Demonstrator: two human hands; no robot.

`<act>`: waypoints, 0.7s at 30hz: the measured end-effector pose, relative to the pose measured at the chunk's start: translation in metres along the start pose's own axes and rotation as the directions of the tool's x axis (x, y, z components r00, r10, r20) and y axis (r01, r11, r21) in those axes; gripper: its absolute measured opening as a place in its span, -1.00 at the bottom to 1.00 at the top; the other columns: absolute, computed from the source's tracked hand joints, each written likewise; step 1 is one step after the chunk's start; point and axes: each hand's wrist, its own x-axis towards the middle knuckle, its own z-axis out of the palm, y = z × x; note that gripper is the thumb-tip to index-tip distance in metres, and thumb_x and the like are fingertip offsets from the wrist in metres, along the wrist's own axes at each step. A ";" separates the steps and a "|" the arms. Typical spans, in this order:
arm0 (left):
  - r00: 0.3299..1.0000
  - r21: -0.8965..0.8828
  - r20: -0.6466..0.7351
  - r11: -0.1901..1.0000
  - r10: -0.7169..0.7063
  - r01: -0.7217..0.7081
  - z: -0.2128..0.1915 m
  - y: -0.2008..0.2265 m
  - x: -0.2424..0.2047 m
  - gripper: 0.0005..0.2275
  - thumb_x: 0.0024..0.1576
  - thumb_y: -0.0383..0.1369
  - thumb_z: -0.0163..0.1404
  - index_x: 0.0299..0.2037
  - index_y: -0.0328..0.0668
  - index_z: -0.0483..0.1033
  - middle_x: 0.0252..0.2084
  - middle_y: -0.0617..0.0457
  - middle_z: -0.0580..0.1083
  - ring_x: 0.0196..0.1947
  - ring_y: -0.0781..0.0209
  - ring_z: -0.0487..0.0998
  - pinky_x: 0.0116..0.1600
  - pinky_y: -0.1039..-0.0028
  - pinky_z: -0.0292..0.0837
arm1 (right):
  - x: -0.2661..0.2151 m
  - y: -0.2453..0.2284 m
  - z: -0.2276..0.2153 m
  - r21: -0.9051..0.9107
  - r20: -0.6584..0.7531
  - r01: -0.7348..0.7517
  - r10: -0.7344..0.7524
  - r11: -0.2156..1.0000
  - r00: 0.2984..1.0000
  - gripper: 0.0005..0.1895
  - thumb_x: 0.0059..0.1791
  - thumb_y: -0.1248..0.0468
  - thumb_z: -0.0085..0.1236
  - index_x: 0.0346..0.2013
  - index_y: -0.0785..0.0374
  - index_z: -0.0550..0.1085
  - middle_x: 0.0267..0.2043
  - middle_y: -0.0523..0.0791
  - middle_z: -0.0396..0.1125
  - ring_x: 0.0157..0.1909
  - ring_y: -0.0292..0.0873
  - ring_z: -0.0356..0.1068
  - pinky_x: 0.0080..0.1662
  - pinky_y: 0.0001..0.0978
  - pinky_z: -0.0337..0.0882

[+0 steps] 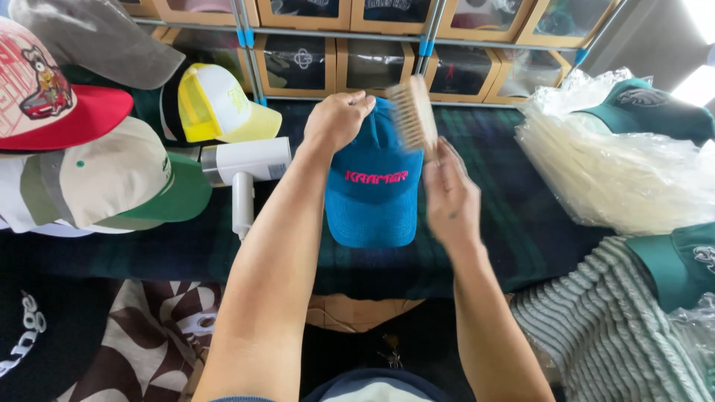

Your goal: A person uses a wooden-handled brush to clean and groom a blue baseball cap, rotating it to reach all sides.

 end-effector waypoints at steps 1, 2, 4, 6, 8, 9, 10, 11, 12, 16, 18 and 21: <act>1.000 0.001 0.003 1.000 -0.002 0.002 0.007 -0.006 0.010 -0.54 0.24 0.08 -0.11 0.27 0.21 0.49 0.25 -0.04 0.49 0.31 -0.13 0.43 0.32 0.07 0.37 | -0.011 -0.001 0.001 -0.001 0.001 -0.003 0.003 1.000 1.000 -0.71 0.17 0.38 -0.05 0.12 0.52 0.46 0.16 0.35 0.35 0.21 0.48 0.32 0.19 0.26 0.34; 1.000 0.012 -0.007 0.999 0.031 -0.030 0.014 -0.012 0.020 -0.55 0.25 0.09 -0.13 0.27 0.22 0.49 0.23 0.00 0.51 0.30 -0.09 0.44 0.31 0.10 0.38 | -0.022 -0.003 0.001 -0.045 0.026 -0.058 0.059 0.997 0.998 -0.68 0.18 0.31 -0.05 0.18 0.43 0.45 0.13 0.28 0.39 0.17 0.41 0.36 0.13 0.22 0.39; 0.997 0.023 -0.024 0.998 0.066 -0.066 0.013 -0.014 0.021 -0.55 0.26 0.10 -0.14 0.27 0.24 0.49 0.21 0.04 0.52 0.29 -0.05 0.46 0.30 0.13 0.40 | -0.044 0.020 -0.004 -0.088 0.047 -0.102 0.107 0.991 0.993 -0.64 0.19 0.25 -0.06 0.25 0.34 0.44 0.10 0.21 0.44 0.12 0.35 0.41 0.07 0.19 0.44; 0.997 0.112 -0.009 0.991 0.075 -0.074 0.002 -0.007 0.005 -0.58 0.30 0.04 -0.19 0.29 0.24 0.47 0.25 0.08 0.49 0.30 0.00 0.44 0.30 0.17 0.40 | -0.065 0.072 -0.017 -0.350 -0.064 -0.379 0.381 0.857 0.922 -0.65 0.19 0.17 0.00 0.25 0.14 0.48 -0.16 0.21 0.49 -0.05 0.34 0.47 -0.06 0.20 0.46; 0.982 0.277 0.036 0.942 0.188 -0.190 -0.004 -0.012 -0.003 -0.61 0.34 -0.07 -0.23 0.31 0.17 0.45 0.30 0.01 0.45 0.32 -0.07 0.43 0.32 0.13 0.39 | -0.077 0.064 -0.031 -0.322 -0.079 -0.258 0.246 0.911 0.966 -0.66 0.19 0.25 0.04 0.24 0.24 0.49 -0.16 0.22 0.48 -0.08 0.35 0.47 -0.10 0.12 0.46; 0.949 0.427 0.094 0.849 0.300 -0.310 -0.008 -0.011 -0.003 -0.63 0.38 -0.19 -0.26 0.34 0.10 0.44 0.34 -0.06 0.42 0.33 -0.14 0.41 0.33 0.09 0.39 | -0.078 0.063 -0.038 -0.298 -0.107 -0.124 0.096 0.947 0.990 -0.67 0.18 0.32 0.07 0.23 0.35 0.49 -0.15 0.24 0.47 -0.12 0.36 0.46 -0.14 0.04 0.47; 0.949 0.426 0.090 0.849 0.303 -0.312 -0.009 -0.005 0.003 -0.63 0.38 -0.19 -0.26 0.34 0.10 0.44 0.34 -0.06 0.42 0.33 -0.14 0.41 0.33 0.09 0.39 | -0.066 0.052 -0.039 -0.298 -0.108 -0.119 0.090 0.947 0.990 -0.67 0.18 0.32 0.07 0.23 0.35 0.49 -0.15 0.24 0.47 -0.12 0.36 0.46 -0.14 0.04 0.47; 0.940 0.425 0.097 0.841 0.327 -0.336 -0.006 -0.010 -0.001 -0.63 0.38 -0.22 -0.26 0.34 0.03 0.43 0.34 -0.09 0.41 0.33 -0.15 0.41 0.33 0.07 0.39 | -0.068 0.038 -0.040 -0.284 0.005 -0.002 0.003 0.959 1.000 -0.66 0.11 0.29 0.17 0.19 0.23 0.53 -0.21 0.06 0.45 -0.20 0.20 0.47 -0.19 -0.09 0.47; 0.931 0.423 0.103 0.832 0.350 -0.359 -0.003 -0.014 -0.004 -0.63 0.39 -0.26 -0.26 0.34 -0.04 0.43 0.35 -0.12 0.40 0.33 -0.15 0.40 0.34 0.05 0.38 | -0.068 0.023 -0.041 -0.255 0.114 0.113 -0.087 0.960 0.990 -0.64 0.04 0.26 0.27 0.15 0.12 0.58 -0.27 -0.12 0.43 -0.29 0.04 0.47 -0.24 -0.21 0.47; 0.973 0.280 0.065 0.932 0.220 -0.229 -0.001 -0.012 0.009 -0.58 0.38 -0.03 -0.32 0.34 0.15 0.42 0.33 0.13 0.42 0.32 0.07 0.41 0.35 0.24 0.37 | -0.045 -0.019 -0.030 -0.263 0.363 0.332 -0.226 0.906 0.904 -0.79 -0.01 0.11 0.27 -0.08 -0.10 0.65 -0.42 -0.27 0.35 -0.38 -0.09 0.44 -0.30 -0.25 0.44; 0.988 0.195 0.011 0.968 0.156 -0.155 0.005 -0.013 0.013 -0.56 0.36 0.06 -0.31 0.29 0.20 0.47 0.28 0.19 0.47 0.30 0.06 0.44 0.33 0.26 0.38 | -0.038 -0.022 -0.020 -0.224 0.471 0.395 -0.256 0.891 0.844 -0.76 0.05 0.08 0.16 0.01 -0.13 0.61 -0.45 -0.20 0.31 -0.38 -0.01 0.42 -0.32 -0.18 0.41; 0.993 0.136 0.032 0.984 0.115 -0.119 0.001 -0.010 0.006 -0.55 0.34 0.07 -0.29 0.28 0.20 0.47 0.28 0.18 0.47 0.32 0.08 0.42 0.35 0.27 0.36 | -0.026 -0.007 -0.045 -0.196 0.497 0.358 -0.222 0.913 0.839 -0.89 -0.02 0.15 0.28 -0.28 0.08 0.63 -0.43 -0.09 0.37 -0.33 0.14 0.41 -0.28 -0.02 0.34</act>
